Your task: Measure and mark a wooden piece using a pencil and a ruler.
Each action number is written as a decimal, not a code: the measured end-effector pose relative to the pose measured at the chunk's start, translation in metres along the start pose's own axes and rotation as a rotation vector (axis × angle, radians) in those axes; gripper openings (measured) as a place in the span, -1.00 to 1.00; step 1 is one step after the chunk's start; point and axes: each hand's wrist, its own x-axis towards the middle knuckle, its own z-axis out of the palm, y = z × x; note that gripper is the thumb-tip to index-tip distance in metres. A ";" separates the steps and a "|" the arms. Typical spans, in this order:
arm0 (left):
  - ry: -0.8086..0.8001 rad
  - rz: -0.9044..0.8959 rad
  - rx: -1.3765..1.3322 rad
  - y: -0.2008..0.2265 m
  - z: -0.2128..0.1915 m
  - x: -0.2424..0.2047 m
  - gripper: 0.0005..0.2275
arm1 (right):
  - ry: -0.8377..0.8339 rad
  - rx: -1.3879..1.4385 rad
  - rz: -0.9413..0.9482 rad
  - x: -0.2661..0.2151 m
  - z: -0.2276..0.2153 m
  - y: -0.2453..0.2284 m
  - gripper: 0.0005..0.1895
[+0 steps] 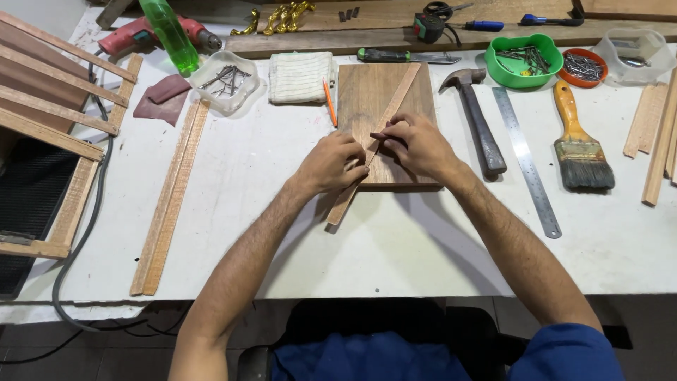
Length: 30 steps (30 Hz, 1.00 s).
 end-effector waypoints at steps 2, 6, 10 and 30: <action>-0.023 -0.020 -0.009 -0.011 0.008 0.004 -0.82 | 0.004 -0.036 -0.020 -0.007 0.005 -0.003 -0.75; -0.128 -0.087 0.044 -0.039 0.021 0.030 -0.68 | 0.044 -0.105 -0.109 -0.012 0.012 -0.002 -0.77; -0.225 -0.126 0.011 -0.038 -0.003 0.060 -0.24 | 0.032 -0.132 -0.099 -0.001 0.017 0.000 -0.77; -0.803 -0.231 0.328 -0.029 -0.022 0.164 0.61 | 0.171 -0.249 0.015 0.100 0.008 0.104 -0.82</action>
